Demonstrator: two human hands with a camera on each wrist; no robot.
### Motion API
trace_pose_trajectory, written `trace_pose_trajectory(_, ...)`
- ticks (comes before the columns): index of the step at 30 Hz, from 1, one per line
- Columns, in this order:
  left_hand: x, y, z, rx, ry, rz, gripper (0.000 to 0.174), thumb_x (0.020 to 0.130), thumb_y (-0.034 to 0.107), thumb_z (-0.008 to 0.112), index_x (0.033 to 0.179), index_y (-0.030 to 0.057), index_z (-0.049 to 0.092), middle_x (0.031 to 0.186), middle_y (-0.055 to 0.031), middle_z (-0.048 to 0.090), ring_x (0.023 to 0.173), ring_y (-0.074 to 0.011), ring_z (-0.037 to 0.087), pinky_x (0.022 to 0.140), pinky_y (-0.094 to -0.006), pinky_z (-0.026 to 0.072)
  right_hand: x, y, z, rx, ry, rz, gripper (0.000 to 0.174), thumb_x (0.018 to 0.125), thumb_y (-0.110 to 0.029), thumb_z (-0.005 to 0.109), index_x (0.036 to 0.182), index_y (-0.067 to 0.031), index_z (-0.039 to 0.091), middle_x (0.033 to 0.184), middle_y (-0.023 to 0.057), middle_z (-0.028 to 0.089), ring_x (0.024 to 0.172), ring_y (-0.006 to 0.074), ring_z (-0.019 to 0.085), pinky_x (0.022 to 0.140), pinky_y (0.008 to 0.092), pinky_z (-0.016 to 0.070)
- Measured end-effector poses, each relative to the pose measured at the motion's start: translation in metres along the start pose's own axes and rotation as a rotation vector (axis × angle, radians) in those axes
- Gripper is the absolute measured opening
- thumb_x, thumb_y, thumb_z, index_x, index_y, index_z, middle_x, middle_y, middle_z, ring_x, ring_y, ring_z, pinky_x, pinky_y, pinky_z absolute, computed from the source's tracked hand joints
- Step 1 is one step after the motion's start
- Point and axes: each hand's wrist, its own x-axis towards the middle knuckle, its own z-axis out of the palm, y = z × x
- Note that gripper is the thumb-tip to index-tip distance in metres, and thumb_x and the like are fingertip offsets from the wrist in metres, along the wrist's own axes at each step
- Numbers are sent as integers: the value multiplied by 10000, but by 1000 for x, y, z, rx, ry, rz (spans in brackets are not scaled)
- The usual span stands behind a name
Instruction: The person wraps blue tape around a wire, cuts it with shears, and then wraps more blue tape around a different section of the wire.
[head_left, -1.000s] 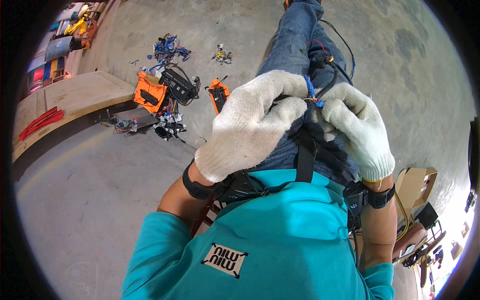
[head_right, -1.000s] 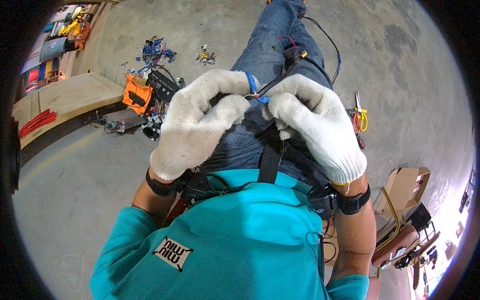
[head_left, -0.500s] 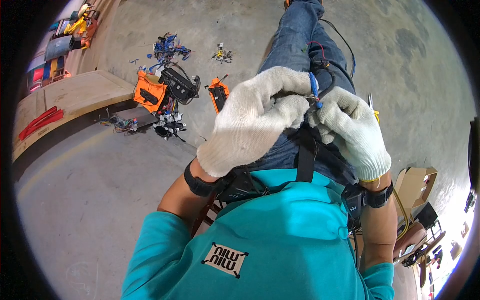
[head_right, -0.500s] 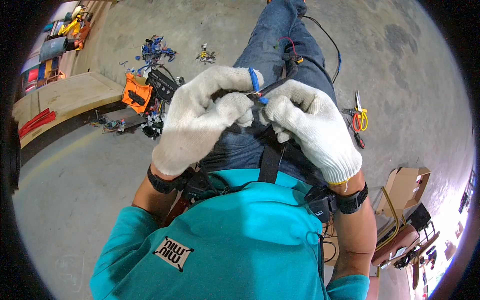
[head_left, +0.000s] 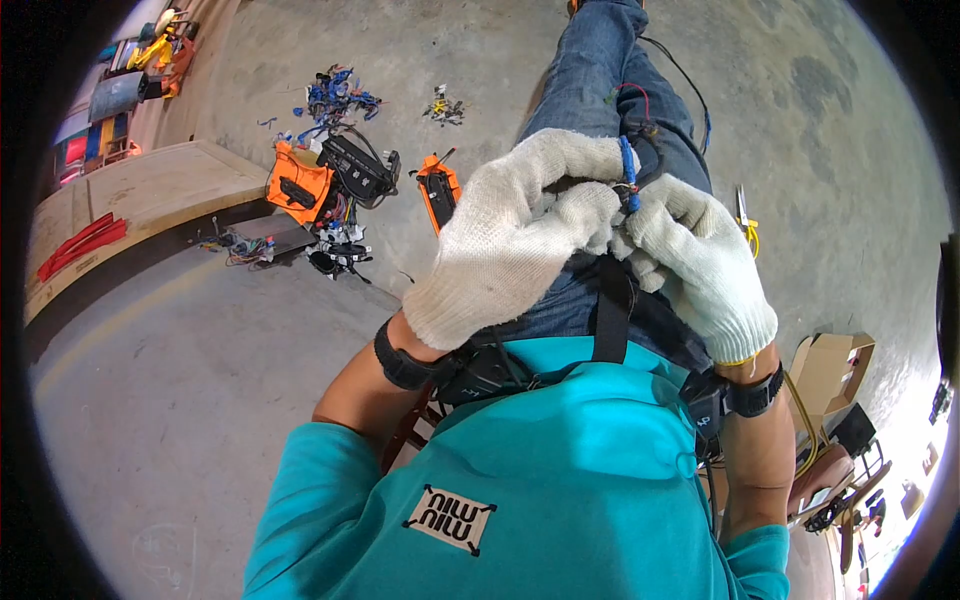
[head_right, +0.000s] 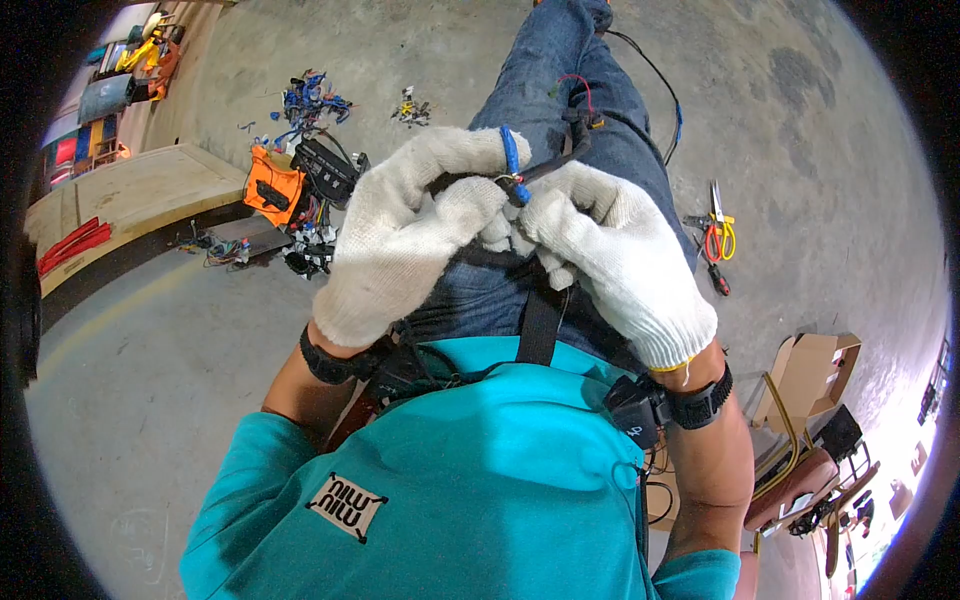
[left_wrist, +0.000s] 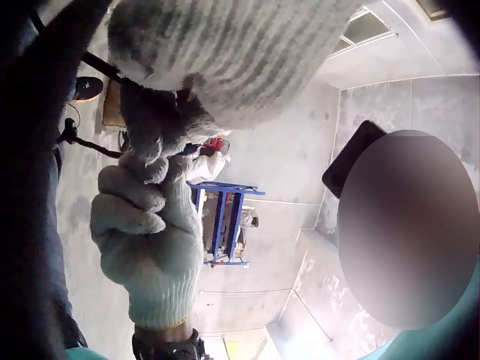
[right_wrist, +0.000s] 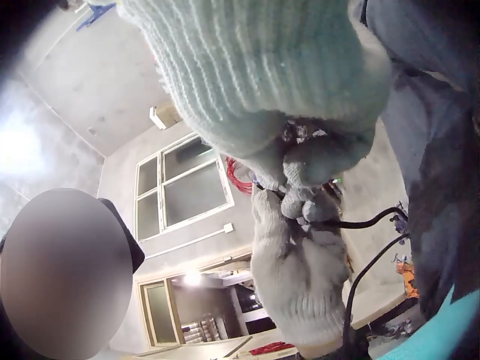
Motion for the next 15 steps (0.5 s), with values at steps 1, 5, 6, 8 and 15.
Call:
trace_pose_trajectory(1,0,-1,0,-19,-9,-2,287,998,-20,619,1279,-47,676,976,-69,715,796,-100,658,751,-247,560,0,1,0,5,-9,6,251,1011,-282,739,1069,-44,684,925,16,701,657,44,555,590,201,455)
trace_pose_trajectory(5,0,1,-4,34,-39,-29,283,1006,-9,614,1280,-46,677,970,-64,710,798,-96,656,745,-248,557,1,0,4,25,-27,6,272,1011,-307,744,1070,-48,683,913,15,699,635,41,536,565,193,429)
trace_pose_trajectory(6,0,1,-3,21,-35,-42,277,1010,0,614,1275,-46,680,960,-59,708,797,-93,655,741,-249,553,1,1,4,19,-23,8,280,1011,-319,744,1072,-51,684,903,10,696,630,40,532,559,190,420)
trace_pose_trajectory(8,1,1,-3,11,-31,-53,272,1013,9,613,1270,-47,683,949,-54,706,796,-90,654,736,-250,550,1,0,4,14,-20,9,289,1012,-330,743,1073,-54,684,892,5,693,624,40,528,553,186,412)
trace_pose_trajectory(15,1,0,-3,132,-19,22,227,1003,19,611,1203,-41,700,988,-61,720,879,-108,667,809,-257,545,0,-13,5,-271,69,52,290,1016,-344,724,1002,-56,696,851,-18,674,635,31,521,557,198,415)
